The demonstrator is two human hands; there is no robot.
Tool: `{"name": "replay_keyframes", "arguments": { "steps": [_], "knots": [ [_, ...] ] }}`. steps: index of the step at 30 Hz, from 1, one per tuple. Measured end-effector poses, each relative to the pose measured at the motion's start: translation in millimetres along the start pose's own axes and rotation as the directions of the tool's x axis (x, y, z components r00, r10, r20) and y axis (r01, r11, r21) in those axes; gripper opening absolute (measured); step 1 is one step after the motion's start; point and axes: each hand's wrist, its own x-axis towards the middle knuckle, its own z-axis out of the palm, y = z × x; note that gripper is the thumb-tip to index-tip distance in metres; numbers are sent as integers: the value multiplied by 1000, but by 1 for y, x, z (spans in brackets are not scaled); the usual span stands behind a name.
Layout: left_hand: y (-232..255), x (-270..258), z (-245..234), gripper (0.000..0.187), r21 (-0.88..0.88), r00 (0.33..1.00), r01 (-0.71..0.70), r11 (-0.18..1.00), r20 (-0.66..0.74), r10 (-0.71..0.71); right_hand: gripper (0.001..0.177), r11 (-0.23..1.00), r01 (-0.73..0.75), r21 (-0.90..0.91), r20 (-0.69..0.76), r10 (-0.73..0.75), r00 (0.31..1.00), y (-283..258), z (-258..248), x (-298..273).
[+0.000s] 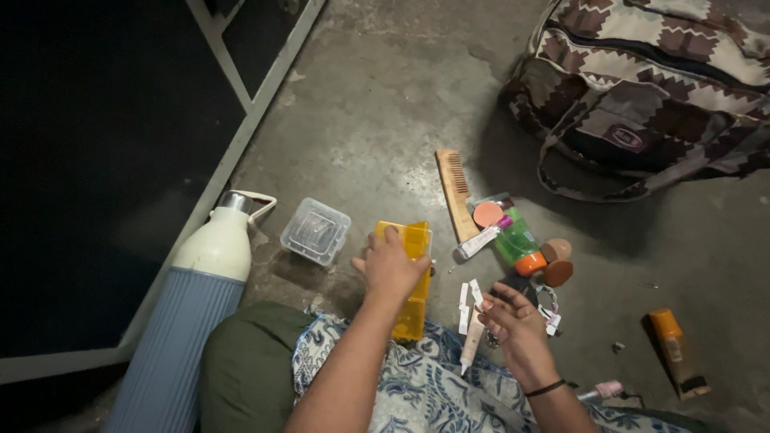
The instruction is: The person sits on the floor and organizes various personal items, including jewelry, makeup, and toiletries. They sort through bangles and necklaces, placing them into a patterned bag and a yellow plastic organizer box. The person also handles a comb, a water bottle, and small cosmetic containers.
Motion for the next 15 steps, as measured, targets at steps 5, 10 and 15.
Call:
{"name": "replay_keyframes", "arguments": {
  "steps": [5,10,15],
  "knots": [
    [5,-2,-4,91,37,1000,4,999,26,-5,46,997,-23,-71,-9,22,1000,-2,8,-6],
    [6,-4,-4,103,21,999,25,999,29,-26,43,995,-16,-97,9,17,1000,-3,12,-8],
    [2,3,6,88,24,1000,25,999,3,-25,39,981,-16,-195,17,19,1000,-5,15,-12]
  ]
}}
